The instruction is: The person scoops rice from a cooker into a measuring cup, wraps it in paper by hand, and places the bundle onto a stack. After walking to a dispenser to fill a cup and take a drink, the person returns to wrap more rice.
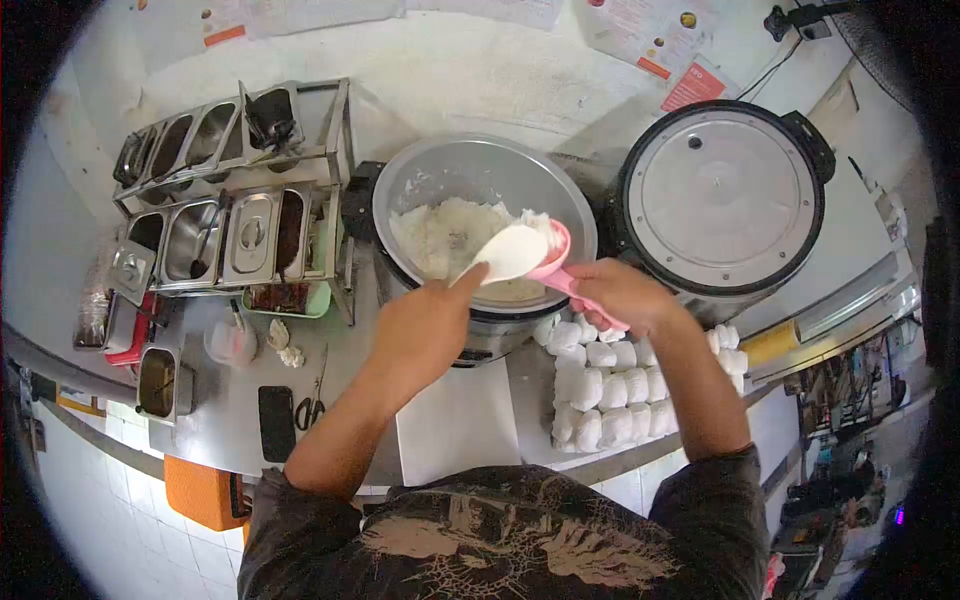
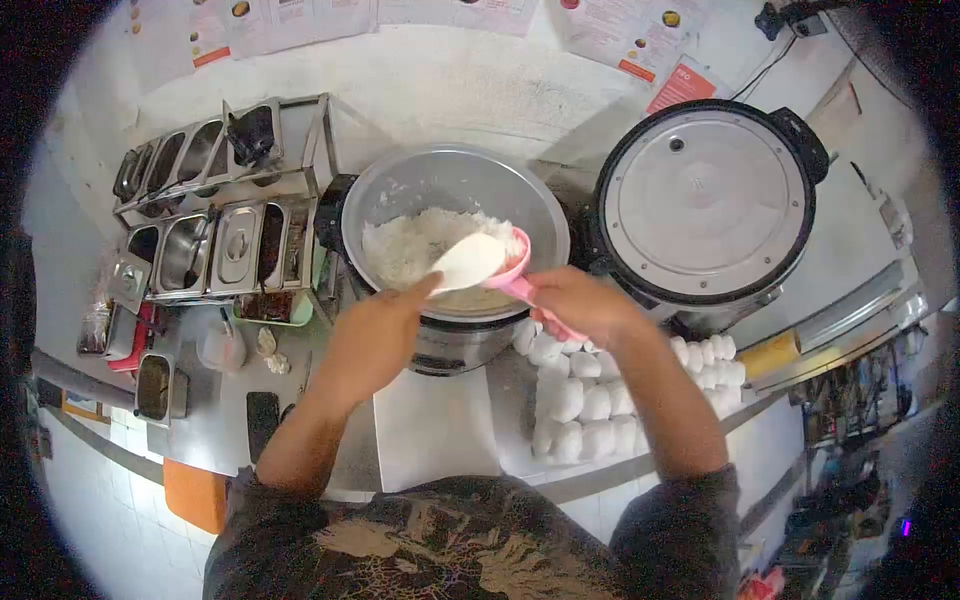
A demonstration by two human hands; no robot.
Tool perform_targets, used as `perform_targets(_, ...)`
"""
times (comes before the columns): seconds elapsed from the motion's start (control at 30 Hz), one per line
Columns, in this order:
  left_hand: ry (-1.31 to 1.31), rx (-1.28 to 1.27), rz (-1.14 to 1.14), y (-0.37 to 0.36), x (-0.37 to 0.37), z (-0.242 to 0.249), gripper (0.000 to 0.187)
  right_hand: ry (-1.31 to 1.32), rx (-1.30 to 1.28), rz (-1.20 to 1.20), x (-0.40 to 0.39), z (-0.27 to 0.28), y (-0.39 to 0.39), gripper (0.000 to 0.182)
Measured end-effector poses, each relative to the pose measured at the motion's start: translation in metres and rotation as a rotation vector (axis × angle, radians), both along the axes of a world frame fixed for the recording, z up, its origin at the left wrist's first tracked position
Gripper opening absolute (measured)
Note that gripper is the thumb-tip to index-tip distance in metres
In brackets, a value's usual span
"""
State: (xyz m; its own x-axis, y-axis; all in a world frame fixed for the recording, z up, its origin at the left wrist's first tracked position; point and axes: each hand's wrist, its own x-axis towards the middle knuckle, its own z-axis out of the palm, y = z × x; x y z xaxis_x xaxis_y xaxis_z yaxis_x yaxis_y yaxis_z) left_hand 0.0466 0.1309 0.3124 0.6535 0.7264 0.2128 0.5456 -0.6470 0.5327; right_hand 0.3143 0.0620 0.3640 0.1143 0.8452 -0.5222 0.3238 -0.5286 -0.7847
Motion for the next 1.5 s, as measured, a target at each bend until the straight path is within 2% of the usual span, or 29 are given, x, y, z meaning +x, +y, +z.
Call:
perform_targets(0.1, 0.035, -0.027, -0.072, -0.006, 0.023, 0.004, 0.038, -0.208, 0.118, 0.074, -0.012, -0.003, -0.016, 0.021)
perform_targets(0.13, 0.002, -0.015, -0.106, -0.002, 0.028, -0.001, 0.037, -0.217, 0.180, 0.086, 0.004, -0.028, -0.015, 0.024)
perform_targets(0.23, 0.001, 0.090, -0.152, 0.013, 0.051, -0.002, 0.037, -0.246, 0.197, 0.095, 0.006, -0.025, -0.020, 0.029)
perform_targets(0.33, 0.065, 0.138, -0.087, 0.013, 0.069, -0.001, 0.038, -0.226, 0.215, 0.057, 0.011, -0.029, -0.018, 0.026)
perform_targets(0.43, 0.101, 0.219, 0.039, 0.021, 0.083, -0.010, 0.037, 0.008, 0.190, 0.048, 0.027, -0.046, -0.012, 0.023)
perform_targets(0.47, 0.107, 0.252, 0.086, 0.024, 0.085, -0.014, 0.036, 0.012, 0.202, 0.031, 0.026, -0.044, -0.015, 0.023)
perform_targets(0.53, 0.092, 0.199, 0.082, 0.031, 0.079, -0.013, 0.037, 0.016, 0.226, -0.004, 0.022, -0.038, -0.021, 0.023)
perform_targets(0.63, 0.051, 0.121, 0.045, 0.022, 0.062, 0.001, 0.038, -0.026, 0.261, -0.009, 0.040, -0.059, -0.012, 0.022)
perform_targets(0.77, 0.139, 0.023, -0.054, -0.015, 0.066, 0.016, 0.037, 0.123, 0.222, -0.027, 0.042, -0.054, -0.012, 0.022)
perform_targets(0.8, 0.045, 0.099, -0.096, -0.013, 0.069, 0.003, 0.039, 0.153, 0.210, -0.008, 0.040, -0.055, -0.011, 0.023)
perform_targets(0.9, 0.036, 0.109, -0.053, -0.010, 0.086, 0.002, 0.038, 0.194, 0.196, 0.023, 0.022, -0.052, -0.015, 0.025)
perform_targets(1.1, 0.264, 0.313, 0.098, 0.017, 0.083, 0.009, 0.040, 0.201, 0.266, 0.037, 0.022, -0.066, -0.014, 0.023)
perform_targets(1.2, 0.199, 0.290, 0.149, 0.039, 0.059, 0.001, 0.042, 0.193, 0.280, -0.041, 0.028, -0.062, -0.022, 0.022)
perform_targets(1.3, 0.073, 0.364, 0.013, 0.022, 0.068, 0.002, 0.045, 0.182, 0.296, -0.041, 0.031, -0.058, -0.022, 0.021)
perform_targets(1.33, 0.233, 0.171, -0.061, -0.001, 0.077, 0.005, 0.045, 0.173, 0.298, -0.018, 0.030, -0.060, -0.022, 0.020)
perform_targets(1.47, 0.118, 0.217, -0.097, 0.018, 0.069, 0.009, 0.046, 0.156, 0.301, -0.019, 0.025, -0.063, -0.019, 0.020)
perform_targets(1.5, 0.161, 0.264, -0.074, 0.019, 0.071, 0.004, 0.044, 0.161, 0.314, -0.014, 0.024, -0.062, -0.021, 0.020)
